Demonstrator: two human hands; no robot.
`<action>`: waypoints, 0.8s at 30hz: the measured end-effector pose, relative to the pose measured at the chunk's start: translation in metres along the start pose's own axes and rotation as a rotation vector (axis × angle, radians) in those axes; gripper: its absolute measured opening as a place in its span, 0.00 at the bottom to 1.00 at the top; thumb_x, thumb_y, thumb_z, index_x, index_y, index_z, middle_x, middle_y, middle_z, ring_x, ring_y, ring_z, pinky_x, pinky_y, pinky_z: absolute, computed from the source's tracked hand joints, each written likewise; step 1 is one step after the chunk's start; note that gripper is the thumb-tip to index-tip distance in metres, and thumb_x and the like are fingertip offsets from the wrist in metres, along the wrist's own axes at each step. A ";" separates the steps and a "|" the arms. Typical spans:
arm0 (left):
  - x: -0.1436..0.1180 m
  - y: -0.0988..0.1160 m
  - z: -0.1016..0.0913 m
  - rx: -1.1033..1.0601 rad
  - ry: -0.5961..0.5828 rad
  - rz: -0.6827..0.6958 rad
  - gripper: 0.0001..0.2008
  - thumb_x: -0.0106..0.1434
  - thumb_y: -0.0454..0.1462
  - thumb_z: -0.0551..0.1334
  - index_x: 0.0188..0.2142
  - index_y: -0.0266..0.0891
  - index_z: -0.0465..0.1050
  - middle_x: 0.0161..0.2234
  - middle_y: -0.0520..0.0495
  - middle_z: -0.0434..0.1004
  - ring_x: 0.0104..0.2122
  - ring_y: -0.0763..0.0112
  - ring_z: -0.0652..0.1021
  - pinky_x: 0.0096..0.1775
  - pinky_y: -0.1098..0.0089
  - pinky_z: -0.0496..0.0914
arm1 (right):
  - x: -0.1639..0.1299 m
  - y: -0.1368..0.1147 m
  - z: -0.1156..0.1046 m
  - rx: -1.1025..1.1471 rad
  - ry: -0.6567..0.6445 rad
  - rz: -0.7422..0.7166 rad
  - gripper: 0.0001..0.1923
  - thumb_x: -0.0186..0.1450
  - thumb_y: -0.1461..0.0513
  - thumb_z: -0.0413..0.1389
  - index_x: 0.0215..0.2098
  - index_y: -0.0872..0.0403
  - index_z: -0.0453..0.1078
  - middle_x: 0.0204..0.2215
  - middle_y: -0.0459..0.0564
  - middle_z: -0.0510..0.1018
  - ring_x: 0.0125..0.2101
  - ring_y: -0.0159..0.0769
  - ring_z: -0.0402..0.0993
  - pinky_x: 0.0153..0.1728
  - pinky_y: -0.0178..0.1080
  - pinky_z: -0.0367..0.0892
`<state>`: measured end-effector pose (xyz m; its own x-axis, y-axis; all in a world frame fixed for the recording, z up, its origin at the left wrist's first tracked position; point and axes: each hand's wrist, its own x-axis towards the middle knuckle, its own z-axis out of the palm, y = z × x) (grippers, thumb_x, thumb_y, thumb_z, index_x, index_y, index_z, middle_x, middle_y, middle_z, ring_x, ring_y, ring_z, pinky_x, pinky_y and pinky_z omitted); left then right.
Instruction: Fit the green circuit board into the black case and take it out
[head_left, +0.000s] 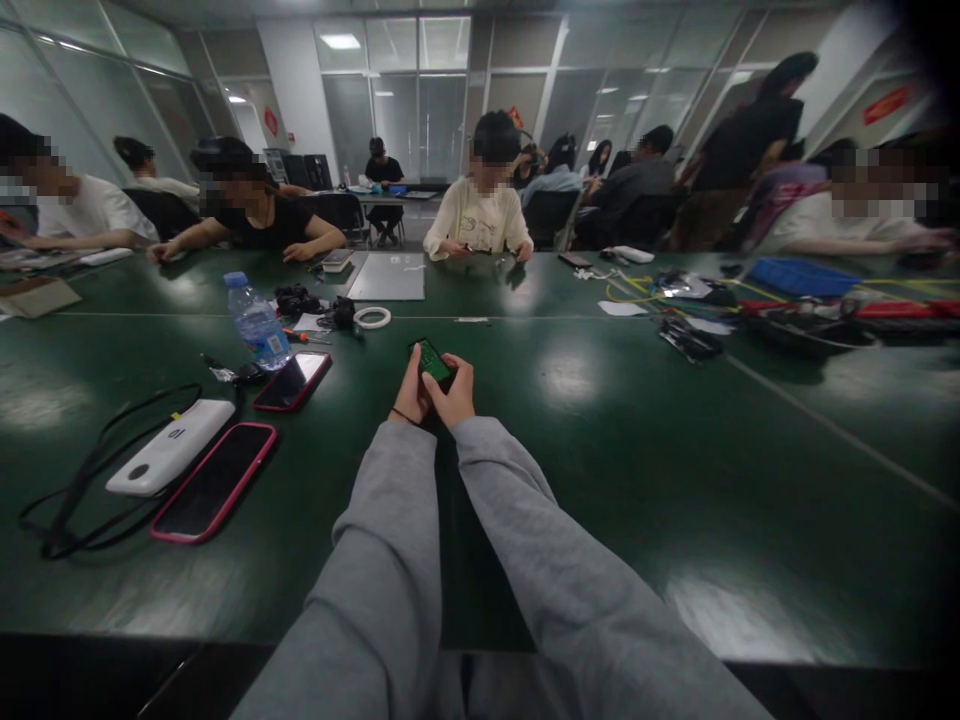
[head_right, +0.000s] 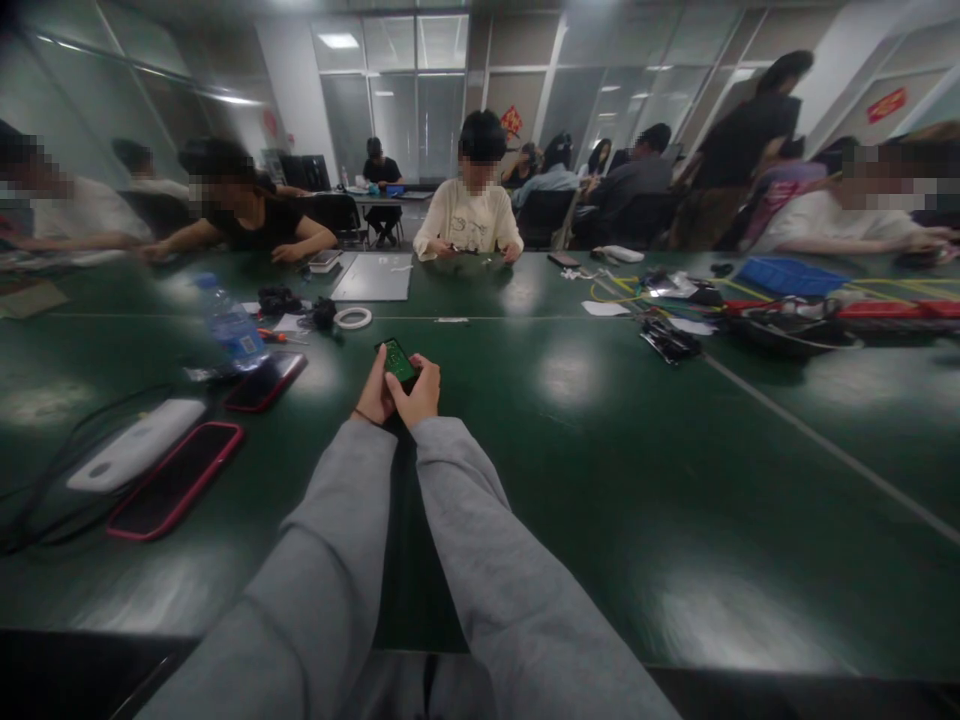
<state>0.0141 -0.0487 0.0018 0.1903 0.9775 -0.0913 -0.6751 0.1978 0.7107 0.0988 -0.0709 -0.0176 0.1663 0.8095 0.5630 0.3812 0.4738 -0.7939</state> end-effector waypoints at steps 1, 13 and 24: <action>-0.001 0.001 0.000 -0.030 -0.012 0.004 0.30 0.55 0.58 0.57 0.40 0.33 0.73 0.34 0.41 0.78 0.39 0.64 0.77 0.44 0.67 0.71 | 0.001 0.002 0.001 0.088 0.006 0.038 0.26 0.58 0.51 0.56 0.50 0.53 0.58 0.47 0.54 0.64 0.48 0.39 0.62 0.52 0.43 0.58; 0.001 0.007 -0.004 -0.017 0.013 0.072 0.34 0.54 0.61 0.53 0.44 0.36 0.74 0.33 0.45 0.78 0.36 0.67 0.77 0.38 0.70 0.71 | 0.016 0.006 -0.003 0.572 -0.191 0.534 0.29 0.50 0.40 0.58 0.38 0.54 0.69 0.36 0.47 0.73 0.35 0.34 0.70 0.29 0.33 0.68; 0.006 0.004 -0.005 -0.047 0.213 0.153 0.26 0.54 0.56 0.59 0.35 0.33 0.73 0.26 0.47 0.74 0.26 0.74 0.76 0.33 0.73 0.70 | 0.017 0.010 -0.003 0.554 -0.226 0.481 0.24 0.52 0.45 0.58 0.35 0.56 0.70 0.33 0.48 0.75 0.32 0.33 0.71 0.27 0.32 0.68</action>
<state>0.0090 -0.0421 0.0012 -0.0671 0.9887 -0.1339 -0.7178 0.0454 0.6948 0.1086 -0.0536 -0.0151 -0.0146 0.9935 0.1130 -0.2073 0.1075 -0.9723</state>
